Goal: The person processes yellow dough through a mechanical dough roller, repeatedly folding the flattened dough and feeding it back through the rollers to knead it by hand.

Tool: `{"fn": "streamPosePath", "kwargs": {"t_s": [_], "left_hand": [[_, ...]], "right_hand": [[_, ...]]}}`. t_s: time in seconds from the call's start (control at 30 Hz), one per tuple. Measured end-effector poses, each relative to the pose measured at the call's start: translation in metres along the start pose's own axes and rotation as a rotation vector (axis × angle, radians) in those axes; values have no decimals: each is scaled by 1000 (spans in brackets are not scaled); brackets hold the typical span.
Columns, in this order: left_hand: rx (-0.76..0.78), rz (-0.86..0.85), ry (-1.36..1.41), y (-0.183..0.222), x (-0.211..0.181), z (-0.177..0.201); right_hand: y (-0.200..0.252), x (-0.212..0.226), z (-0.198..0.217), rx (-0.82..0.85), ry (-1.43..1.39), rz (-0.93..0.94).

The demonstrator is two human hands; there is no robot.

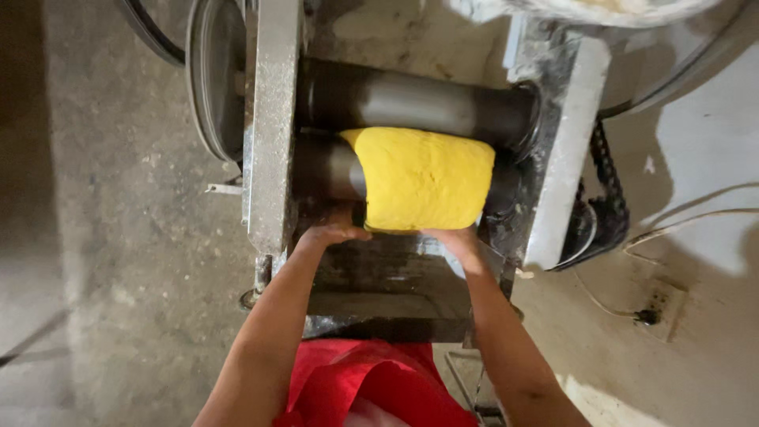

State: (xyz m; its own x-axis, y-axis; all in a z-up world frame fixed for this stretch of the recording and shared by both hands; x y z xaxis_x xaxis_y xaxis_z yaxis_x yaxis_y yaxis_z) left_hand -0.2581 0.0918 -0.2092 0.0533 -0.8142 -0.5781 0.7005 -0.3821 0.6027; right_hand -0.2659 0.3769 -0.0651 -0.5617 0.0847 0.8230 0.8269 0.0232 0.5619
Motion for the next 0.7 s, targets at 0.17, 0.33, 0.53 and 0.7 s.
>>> {"fn": "streamPosePath", "kwargs": {"t_s": [0.17,0.33,0.53,0.7], "left_hand": [[-64,11,422,8,1,-18],[-425,-245,770,57,-35,43],[-287,4,689,134,-104,57],[-338,-131,1036,157,-139,56]], "right_hand": [[30,42,-26,126,402,26],[40,15,-27,72,-121,-142],[46,-23,-31,113,-99,23],[63,5,-36,47,-203,183]]}}
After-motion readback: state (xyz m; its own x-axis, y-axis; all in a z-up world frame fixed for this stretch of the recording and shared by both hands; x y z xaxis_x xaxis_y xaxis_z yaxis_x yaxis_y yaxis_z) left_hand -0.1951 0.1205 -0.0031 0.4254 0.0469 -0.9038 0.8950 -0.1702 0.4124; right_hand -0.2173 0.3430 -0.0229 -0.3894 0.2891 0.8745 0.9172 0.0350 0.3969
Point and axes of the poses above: each hand's wrist, its own y-axis away from the middle knuckle, its own z-axis out of the back of the hand, x = y × z, the point moved 3 cm from there along -y, towards the middle knuckle, and after that the axes turned 12 degrees about -y, right-handed, at the moved point
